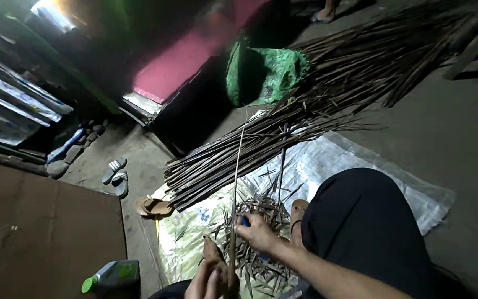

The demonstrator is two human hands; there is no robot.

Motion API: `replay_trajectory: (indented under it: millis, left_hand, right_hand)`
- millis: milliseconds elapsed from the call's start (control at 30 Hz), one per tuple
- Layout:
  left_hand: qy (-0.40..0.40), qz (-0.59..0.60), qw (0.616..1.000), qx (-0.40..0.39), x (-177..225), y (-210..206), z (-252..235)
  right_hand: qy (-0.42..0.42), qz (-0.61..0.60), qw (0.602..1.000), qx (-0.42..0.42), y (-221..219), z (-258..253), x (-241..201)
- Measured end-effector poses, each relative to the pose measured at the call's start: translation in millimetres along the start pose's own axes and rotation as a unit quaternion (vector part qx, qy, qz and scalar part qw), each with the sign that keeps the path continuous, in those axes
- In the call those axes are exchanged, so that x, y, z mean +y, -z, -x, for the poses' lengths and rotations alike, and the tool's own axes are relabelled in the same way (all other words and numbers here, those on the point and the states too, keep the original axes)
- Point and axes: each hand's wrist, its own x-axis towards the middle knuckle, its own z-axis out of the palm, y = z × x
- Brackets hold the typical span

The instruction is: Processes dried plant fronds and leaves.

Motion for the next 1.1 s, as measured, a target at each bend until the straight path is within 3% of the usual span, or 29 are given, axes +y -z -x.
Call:
replay_trajectory:
  millis: [167, 333, 433, 633, 767, 867, 1100]
  left_hand:
    - [-0.003, 0.133, 0.991, 0.015, 18.8, -59.4, -82.4]
    - [0.012, 0.309, 0.951, -0.003, 18.3, -58.0, -91.6]
    - [0.01, 0.351, 0.936, -0.026, 16.6, -54.6, -87.7]
    - [0.017, 0.357, 0.933, -0.039, 14.3, -54.7, -91.0]
    - [-0.002, 0.204, 0.978, 0.036, 15.5, -49.9, -112.7]
    - [-0.007, 0.138, 0.989, 0.05, 15.2, -46.8, -124.4]
    - [-0.004, 0.247, 0.968, 0.049, 12.2, -51.1, -127.5]
  right_hand:
    - [0.06, -0.006, 0.998, 0.023, 9.0, 13.0, -0.1]
    - [0.105, -0.01, 0.994, 0.005, 19.0, 12.8, 2.7]
    - [0.089, -0.017, 0.996, 0.0, 10.2, 11.7, 2.2]
    - [0.079, -0.049, 0.996, 0.012, 1.6, 9.5, 4.0]
    - [0.075, -0.046, 0.996, 0.02, -9.4, 10.8, 6.3]
    - [0.068, -0.007, 0.997, 0.034, -18.4, 14.9, 6.2]
    - [0.115, 0.018, 0.992, 0.053, -21.6, 12.4, 17.6]
